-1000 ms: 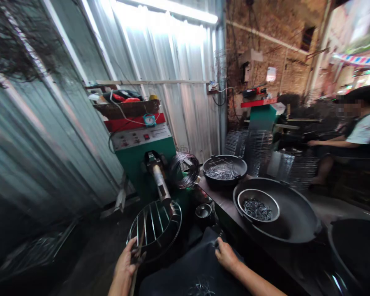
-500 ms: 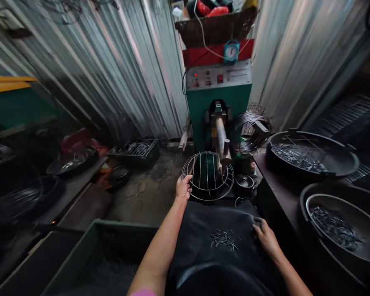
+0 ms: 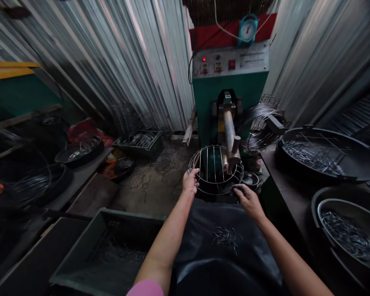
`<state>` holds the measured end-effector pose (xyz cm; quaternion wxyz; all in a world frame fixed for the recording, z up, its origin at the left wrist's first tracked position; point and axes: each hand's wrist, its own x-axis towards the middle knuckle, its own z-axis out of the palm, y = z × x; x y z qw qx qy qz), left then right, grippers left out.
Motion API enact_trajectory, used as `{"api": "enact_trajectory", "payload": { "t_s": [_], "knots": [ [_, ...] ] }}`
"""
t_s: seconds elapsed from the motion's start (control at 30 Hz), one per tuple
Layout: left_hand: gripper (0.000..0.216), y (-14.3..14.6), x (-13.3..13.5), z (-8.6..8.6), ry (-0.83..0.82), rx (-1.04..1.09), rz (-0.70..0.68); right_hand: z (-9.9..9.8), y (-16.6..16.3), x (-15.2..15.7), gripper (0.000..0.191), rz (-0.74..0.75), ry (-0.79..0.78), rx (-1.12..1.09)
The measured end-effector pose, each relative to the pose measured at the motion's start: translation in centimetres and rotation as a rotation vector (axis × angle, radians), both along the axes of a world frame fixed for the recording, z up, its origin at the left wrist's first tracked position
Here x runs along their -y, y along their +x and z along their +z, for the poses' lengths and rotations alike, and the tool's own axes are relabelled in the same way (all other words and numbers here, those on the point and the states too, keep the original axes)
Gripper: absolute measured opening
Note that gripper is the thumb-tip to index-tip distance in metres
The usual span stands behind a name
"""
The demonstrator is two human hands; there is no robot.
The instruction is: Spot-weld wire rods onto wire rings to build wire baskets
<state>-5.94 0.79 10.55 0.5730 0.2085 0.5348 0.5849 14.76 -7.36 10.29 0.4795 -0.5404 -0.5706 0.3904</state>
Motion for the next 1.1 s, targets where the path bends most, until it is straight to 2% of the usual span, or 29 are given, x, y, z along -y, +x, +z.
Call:
{"api": "enact_trajectory", "payload": {
  "t_s": [0.07, 0.17, 0.57, 0.77, 0.9, 1.1],
  "knots": [
    [0.041, 0.0, -0.2, 0.2, 0.009, -0.019, 0.002, -0.4, -0.5, -1.1, 0.033, 0.039, -0.031, 0.077],
    [0.042, -0.1, -0.6, 0.4, 0.014, -0.036, -0.007, -0.8, -0.7, -1.9, 0.032, 0.03, -0.06, 0.081],
    [0.039, -0.5, -1.7, 0.2, 0.019, -0.031, -0.022, 0.8, -0.8, -3.1, 0.032, -0.011, -0.112, -0.013],
    [0.036, -0.3, -1.9, 0.2, 0.008, -0.04, -0.039, -0.1, -1.3, -2.6, 0.032, -0.067, -0.073, -0.031],
    [0.035, -0.3, -1.9, 0.0, -0.013, -0.056, -0.055, -0.8, -1.3, -2.3, 0.031, -0.055, -0.11, -0.041],
    [0.033, -0.4, -2.0, -0.1, -0.035, -0.034, -0.068, -0.3, -1.2, -1.9, 0.031, -0.041, -0.108, 0.004]
  ]
}}
